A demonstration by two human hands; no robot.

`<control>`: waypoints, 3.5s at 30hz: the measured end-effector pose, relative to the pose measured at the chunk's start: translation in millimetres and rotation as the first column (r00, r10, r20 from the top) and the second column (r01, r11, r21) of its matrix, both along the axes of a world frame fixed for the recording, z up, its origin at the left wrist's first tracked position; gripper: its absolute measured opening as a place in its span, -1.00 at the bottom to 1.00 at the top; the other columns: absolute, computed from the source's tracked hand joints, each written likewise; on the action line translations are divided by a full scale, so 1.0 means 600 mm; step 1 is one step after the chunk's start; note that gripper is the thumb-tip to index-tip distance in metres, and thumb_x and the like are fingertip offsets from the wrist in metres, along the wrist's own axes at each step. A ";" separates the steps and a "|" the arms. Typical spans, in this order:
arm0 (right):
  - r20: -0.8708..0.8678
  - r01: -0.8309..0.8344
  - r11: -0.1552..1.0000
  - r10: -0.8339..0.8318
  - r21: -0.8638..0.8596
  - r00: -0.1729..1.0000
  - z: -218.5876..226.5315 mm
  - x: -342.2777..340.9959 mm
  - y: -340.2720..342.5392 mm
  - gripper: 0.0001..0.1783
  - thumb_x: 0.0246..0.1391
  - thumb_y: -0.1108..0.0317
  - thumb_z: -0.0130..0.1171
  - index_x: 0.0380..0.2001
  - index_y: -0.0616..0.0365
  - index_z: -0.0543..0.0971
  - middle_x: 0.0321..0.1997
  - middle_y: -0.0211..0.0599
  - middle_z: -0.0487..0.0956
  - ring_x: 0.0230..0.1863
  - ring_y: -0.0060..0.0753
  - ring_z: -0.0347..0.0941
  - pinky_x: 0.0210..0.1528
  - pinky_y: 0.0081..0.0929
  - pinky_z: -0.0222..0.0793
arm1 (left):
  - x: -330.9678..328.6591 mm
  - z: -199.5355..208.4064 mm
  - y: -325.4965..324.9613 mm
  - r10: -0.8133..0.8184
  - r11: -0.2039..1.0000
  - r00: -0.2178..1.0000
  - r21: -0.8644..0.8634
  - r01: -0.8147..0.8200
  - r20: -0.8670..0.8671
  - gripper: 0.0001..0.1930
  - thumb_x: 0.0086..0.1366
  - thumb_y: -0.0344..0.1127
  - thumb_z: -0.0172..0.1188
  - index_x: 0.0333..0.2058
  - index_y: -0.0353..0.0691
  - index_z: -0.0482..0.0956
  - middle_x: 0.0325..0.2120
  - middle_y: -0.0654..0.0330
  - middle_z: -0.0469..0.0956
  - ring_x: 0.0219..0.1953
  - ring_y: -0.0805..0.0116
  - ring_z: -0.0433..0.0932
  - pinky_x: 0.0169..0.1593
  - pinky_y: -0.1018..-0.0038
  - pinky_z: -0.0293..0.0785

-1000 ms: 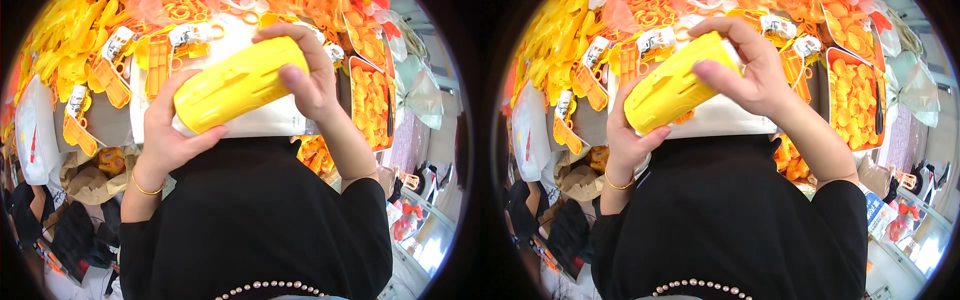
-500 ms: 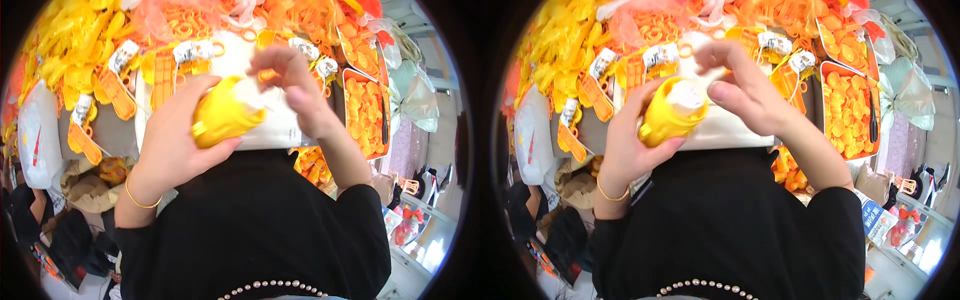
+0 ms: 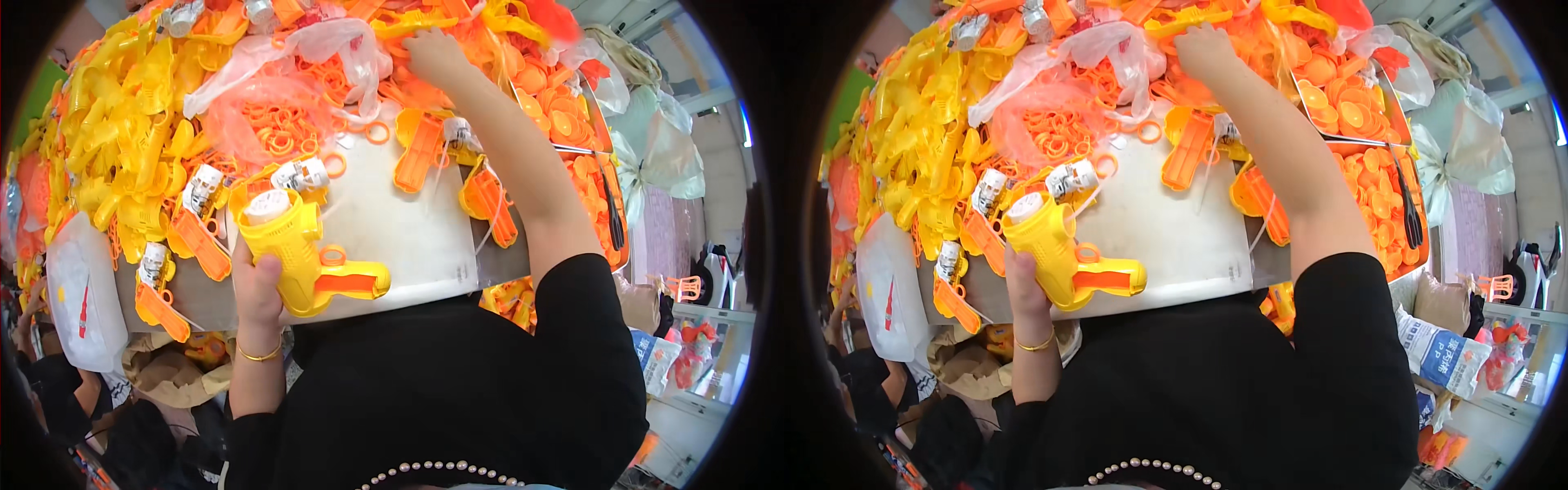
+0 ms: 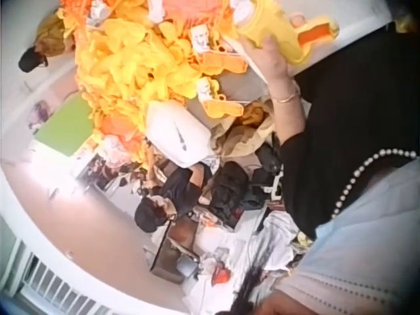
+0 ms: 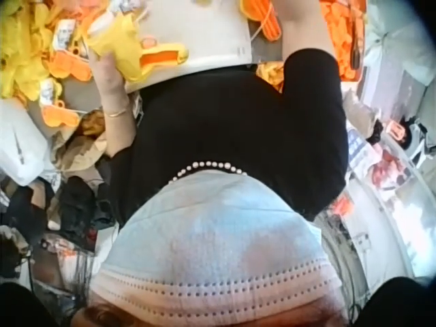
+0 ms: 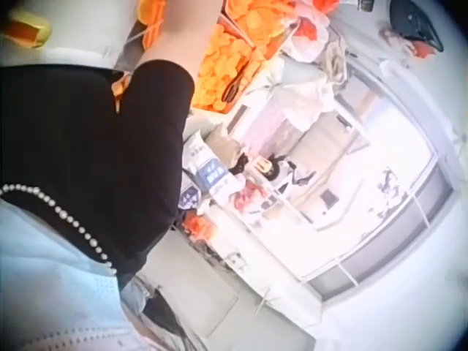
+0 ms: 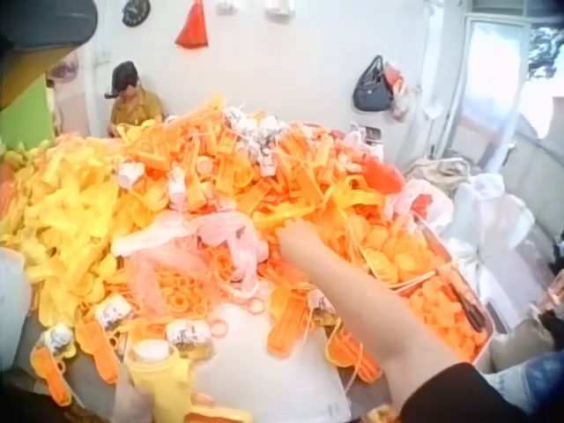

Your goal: Assembling plastic toy bubble guns by attaching internal components and applying stickers.

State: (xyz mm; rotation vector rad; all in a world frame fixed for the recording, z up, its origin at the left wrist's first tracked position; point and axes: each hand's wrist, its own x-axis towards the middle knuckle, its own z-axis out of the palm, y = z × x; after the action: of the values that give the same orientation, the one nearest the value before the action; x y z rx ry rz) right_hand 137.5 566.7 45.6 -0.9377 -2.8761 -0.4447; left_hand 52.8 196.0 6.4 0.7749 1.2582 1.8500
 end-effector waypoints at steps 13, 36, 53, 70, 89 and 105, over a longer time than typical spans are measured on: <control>-0.160 -0.295 0.583 0.273 -0.757 0.949 -0.049 0.116 -0.327 -0.60 0.09 0.14 0.04 -0.02 0.05 0.41 -0.19 -0.21 0.48 -0.14 -0.19 0.41 -0.09 -0.35 0.33 | -0.020 0.008 -0.061 0.076 0.996 0.997 -0.048 -0.076 -0.020 -0.26 0.17 0.16 0.02 0.13 -0.34 0.17 -0.07 0.01 0.41 -0.09 0.20 0.47 -0.06 0.33 0.46; -0.789 -0.767 -0.191 0.204 -0.613 0.580 0.052 0.118 -0.323 -0.45 -0.08 0.29 0.16 0.02 0.26 0.39 0.12 -0.04 0.37 0.19 -0.18 0.26 0.23 -0.24 0.09 | 0.061 0.068 -0.006 -0.274 0.961 0.962 -0.034 0.273 -0.018 -0.27 0.01 -0.28 0.36 0.11 -0.31 0.18 -0.19 0.08 0.50 -0.14 0.33 0.52 -0.11 0.47 0.45; -0.865 -0.940 0.310 0.423 -0.144 0.271 0.008 0.095 -0.345 -0.35 -0.15 -0.01 0.29 -0.08 0.21 0.39 -0.01 -0.09 0.36 0.03 -0.21 0.30 0.02 -0.36 0.26 | 0.069 0.016 0.015 -0.277 0.916 0.947 0.341 0.209 0.163 -0.32 0.28 -0.26 0.03 0.28 -0.24 -0.10 0.17 0.13 0.19 0.18 0.35 0.22 0.18 0.44 0.19; -0.846 -0.881 0.472 0.467 -0.008 0.258 0.018 0.071 -0.344 -0.38 -0.45 0.13 0.40 -0.27 0.23 0.46 -0.34 -0.24 0.39 -0.36 -0.38 0.26 -0.30 -0.53 0.19 | 0.078 0.035 0.028 -0.132 0.951 0.933 0.309 0.024 0.335 -0.45 0.31 -0.21 -0.09 0.20 -0.28 0.02 0.04 0.07 0.29 0.05 0.33 0.34 0.10 0.45 0.28; -0.111 -0.404 0.908 0.392 -0.115 0.913 -0.054 0.042 -0.184 -0.85 -0.04 0.29 0.16 -0.36 0.03 0.54 -0.38 -0.33 0.52 -0.28 -0.25 0.44 -0.19 -0.36 0.31 | 0.064 0.059 -0.002 0.062 0.996 0.998 0.066 -0.062 -0.003 -0.30 0.06 -0.41 0.16 0.16 -0.34 0.05 -0.05 0.05 0.36 -0.01 0.33 0.40 0.10 0.44 0.31; -0.802 -0.794 0.161 0.021 -0.587 0.597 0.051 0.162 -0.324 -0.78 -0.13 0.49 0.25 -0.32 0.28 0.62 -0.40 -0.32 0.48 -0.31 -0.48 0.35 -0.24 -0.58 0.24 | 0.025 0.056 -0.001 0.243 0.969 0.902 0.046 -0.243 -0.356 -0.27 -0.11 -0.48 0.38 0.04 -0.32 0.17 -0.14 0.08 0.41 -0.19 0.41 0.50 -0.15 0.53 0.50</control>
State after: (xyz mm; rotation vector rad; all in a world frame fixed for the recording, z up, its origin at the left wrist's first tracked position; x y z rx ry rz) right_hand 235.0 372.5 76.5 -0.0072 -2.2329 1.5456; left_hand 67.9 195.3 40.2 1.0314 1.6503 1.9626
